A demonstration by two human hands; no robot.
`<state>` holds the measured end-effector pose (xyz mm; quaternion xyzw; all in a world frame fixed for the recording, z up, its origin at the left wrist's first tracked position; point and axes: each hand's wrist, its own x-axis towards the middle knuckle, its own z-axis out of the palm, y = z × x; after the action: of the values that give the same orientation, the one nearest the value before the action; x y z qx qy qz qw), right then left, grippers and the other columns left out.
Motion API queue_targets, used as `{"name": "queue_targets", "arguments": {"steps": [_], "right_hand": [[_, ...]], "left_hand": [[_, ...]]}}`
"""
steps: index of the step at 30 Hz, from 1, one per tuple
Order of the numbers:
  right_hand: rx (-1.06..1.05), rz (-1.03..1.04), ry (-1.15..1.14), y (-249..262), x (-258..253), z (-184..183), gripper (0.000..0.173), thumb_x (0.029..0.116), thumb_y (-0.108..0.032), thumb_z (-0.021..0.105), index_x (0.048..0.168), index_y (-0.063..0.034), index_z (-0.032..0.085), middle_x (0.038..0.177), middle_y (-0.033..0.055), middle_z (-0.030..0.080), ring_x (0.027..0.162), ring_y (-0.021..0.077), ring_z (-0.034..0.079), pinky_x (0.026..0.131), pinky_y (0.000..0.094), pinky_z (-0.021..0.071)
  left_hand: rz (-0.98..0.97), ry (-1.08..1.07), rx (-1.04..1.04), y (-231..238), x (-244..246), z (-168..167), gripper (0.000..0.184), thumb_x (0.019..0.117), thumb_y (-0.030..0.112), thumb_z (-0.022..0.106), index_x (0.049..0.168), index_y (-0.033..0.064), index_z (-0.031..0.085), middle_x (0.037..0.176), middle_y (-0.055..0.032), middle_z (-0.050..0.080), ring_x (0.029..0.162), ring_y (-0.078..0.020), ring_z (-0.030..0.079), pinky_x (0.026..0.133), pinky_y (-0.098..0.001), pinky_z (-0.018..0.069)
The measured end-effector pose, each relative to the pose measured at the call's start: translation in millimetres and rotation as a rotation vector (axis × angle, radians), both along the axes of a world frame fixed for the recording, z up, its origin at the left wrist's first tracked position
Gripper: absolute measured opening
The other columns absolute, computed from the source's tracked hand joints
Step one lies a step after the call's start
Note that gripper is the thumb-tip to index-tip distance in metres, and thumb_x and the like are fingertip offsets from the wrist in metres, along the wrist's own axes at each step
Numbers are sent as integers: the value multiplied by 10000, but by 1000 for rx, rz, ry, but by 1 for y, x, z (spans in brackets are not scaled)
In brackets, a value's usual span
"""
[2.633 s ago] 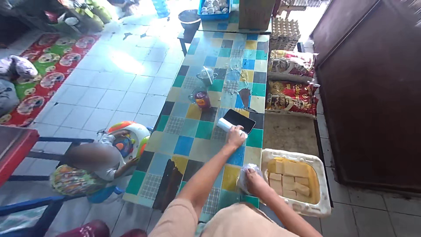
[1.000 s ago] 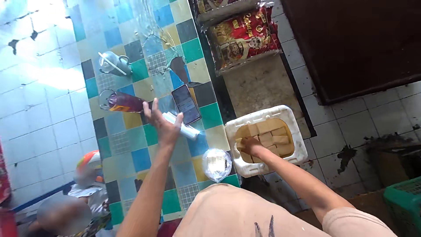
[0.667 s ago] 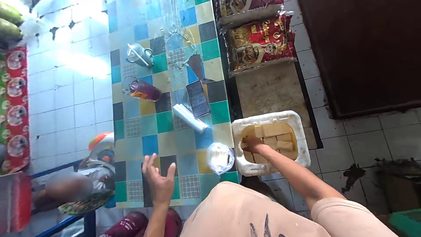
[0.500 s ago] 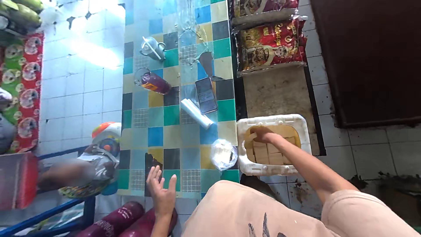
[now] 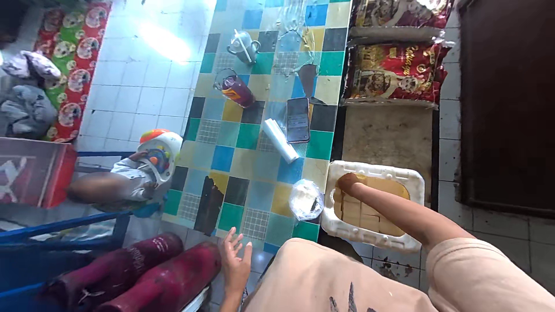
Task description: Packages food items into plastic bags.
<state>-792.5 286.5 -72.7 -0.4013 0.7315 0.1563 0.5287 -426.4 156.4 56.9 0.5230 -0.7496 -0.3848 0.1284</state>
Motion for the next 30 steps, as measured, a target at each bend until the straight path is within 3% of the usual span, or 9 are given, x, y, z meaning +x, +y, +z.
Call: {"name": "queue_targets", "arguments": {"steps": [7, 17, 24, 27, 30], "right_hand": [[90, 98, -29, -6, -9, 12, 366, 1087, -127, 441, 1330, 105, 585, 1434, 301, 550, 1376, 456, 501, 1103, 618, 399], [45, 411, -53, 1, -16, 10, 337, 1068, -16, 437, 1360, 87, 570, 1420, 293, 562, 1360, 458, 511, 1121, 602, 388], [68, 363, -29, 9, -15, 15, 361, 1048, -27, 503, 1375, 120, 544, 1463, 343, 496, 1407, 507, 433, 1143, 646, 342], [44, 376, -36, 18, -15, 4, 469, 952, 35, 622, 1410, 82, 530, 1476, 331, 481, 1423, 514, 397, 1136, 652, 346], [75, 327, -49, 19, -10, 5, 538, 949, 13, 636, 1468, 32, 493, 1497, 320, 469, 1419, 508, 412, 1115, 673, 363]], "left_hand": [[49, 40, -5, 9, -3, -3, 645, 867, 75, 592, 1445, -132, 396, 1473, -328, 447, 1222, -335, 607, 945, -401, 543], [83, 83, 34, 16, 0, -13, 597, 870, 40, 567, 1420, -143, 427, 1446, -336, 467, 1163, -290, 642, 903, -342, 558], [74, 86, 46, 11, 4, -10, 566, 888, 16, 555, 1412, -155, 430, 1422, -334, 494, 1102, -268, 674, 890, -333, 567], [68, 94, 56, 12, 6, -9, 529, 894, 6, 545, 1390, -155, 459, 1397, -323, 523, 1057, -229, 694, 866, -301, 573], [62, 98, 83, 14, 5, -10, 497, 908, 7, 538, 1377, -147, 477, 1378, -311, 541, 1037, -213, 695, 862, -291, 570]]}}
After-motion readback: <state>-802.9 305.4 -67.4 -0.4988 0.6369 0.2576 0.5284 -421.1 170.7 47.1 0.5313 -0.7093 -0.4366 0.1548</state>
